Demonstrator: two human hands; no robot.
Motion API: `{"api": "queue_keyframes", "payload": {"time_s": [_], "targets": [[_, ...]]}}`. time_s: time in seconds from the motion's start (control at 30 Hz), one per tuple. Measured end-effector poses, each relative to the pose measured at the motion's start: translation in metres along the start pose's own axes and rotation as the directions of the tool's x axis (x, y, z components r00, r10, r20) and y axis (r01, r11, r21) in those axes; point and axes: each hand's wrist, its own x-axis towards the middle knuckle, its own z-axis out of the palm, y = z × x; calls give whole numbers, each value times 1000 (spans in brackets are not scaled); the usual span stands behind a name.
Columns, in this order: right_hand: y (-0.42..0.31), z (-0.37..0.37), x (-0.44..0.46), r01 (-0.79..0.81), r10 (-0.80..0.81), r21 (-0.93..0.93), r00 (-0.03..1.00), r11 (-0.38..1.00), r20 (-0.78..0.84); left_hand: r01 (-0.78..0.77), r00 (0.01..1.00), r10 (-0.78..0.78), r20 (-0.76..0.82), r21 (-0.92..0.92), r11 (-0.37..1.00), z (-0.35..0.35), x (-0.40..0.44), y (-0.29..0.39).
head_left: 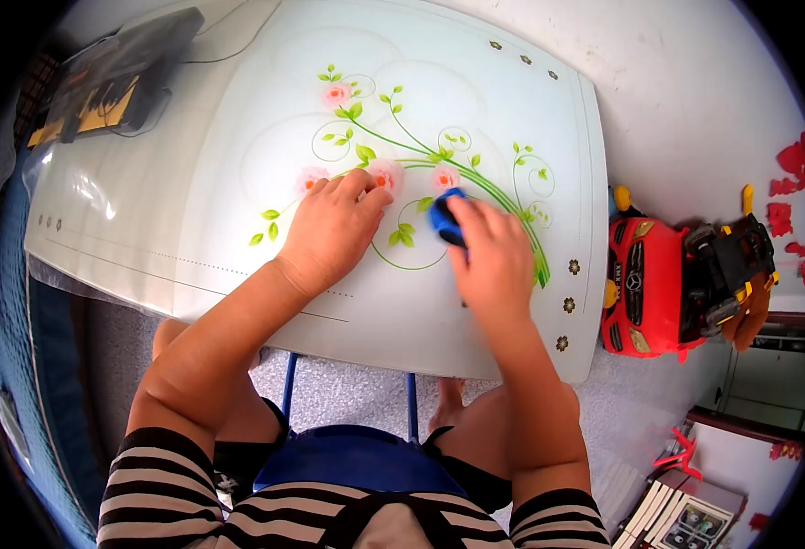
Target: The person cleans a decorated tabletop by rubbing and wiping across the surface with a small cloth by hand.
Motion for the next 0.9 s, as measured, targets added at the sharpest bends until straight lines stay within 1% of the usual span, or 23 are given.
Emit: {"api": "queue_keyframes", "payload": {"time_s": [0.03,0.07,0.13,0.17,0.23,0.27,0.33,0.37,0.43,0.47,0.5,0.57,0.6,0.63,0.7,0.73,0.8,0.83,0.9], "targets": [[11,2,0,-67,64,-64,997,996,-51,1,1000,-1,-4,0,1000,-1,0,0],[19,4,-1,-64,60,-66,997,996,-52,3,1000,-3,6,3,1000,-1,0,0],[27,5,1,-144,136,-149,989,978,-61,5,1000,-5,14,7,1000,-1,1,0],[27,7,-1,-143,135,-149,989,979,-62,5,1000,-5,12,11,1000,-1,0,0],[14,5,0,-70,62,-192,997,979,-45,4,1000,-4,9,16,1000,0,0,0],[6,4,0,-70,62,-192,997,979,-45,5,1000,-5,7,10,1000,0,0,1],[-13,1,0,45,-45,-88,999,995,-5,4,1000,-4,6,4,1000,1,0,1],[-22,0,-2,42,-43,-87,999,995,-5,5,1000,-5,1,11,1000,2,0,1],[-37,0,-6,126,-129,52,990,991,53,5,1000,-5,0,17,1000,2,-1,0],[-42,0,-8,151,-156,95,987,984,46,0,1000,0,-10,8,1000,2,-1,0],[-41,0,-8,148,-153,94,987,985,46,-5,1000,5,-21,-1,1000,2,-1,0],[-40,-2,-6,123,-132,125,989,985,72,-2,1000,2,-17,-1,1000,3,-1,0],[-36,-6,-3,72,-84,112,990,991,114,3,1000,-3,-16,1,1000,3,-1,0],[-28,-6,-2,72,-84,112,990,991,114,3,1000,-3,-16,2,1000,2,-1,0],[-7,-2,0,-19,19,-54,1000,998,-10,-10,1000,10,-18,4,1000,1,-1,0],[4,-1,1,-15,15,-55,1000,998,-9,-7,1000,7,-21,3,1000,1,-1,0],[21,0,2,-101,87,-246,994,964,-66,0,1000,0,1,18,1000,1,0,1],[23,4,1,-99,85,-246,994,964,-67,1,1000,-1,-1,19,1000,1,0,0],[21,6,2,-155,157,-169,988,973,-5,-6,1000,7,-10,24,1000,2,0,0]]}}
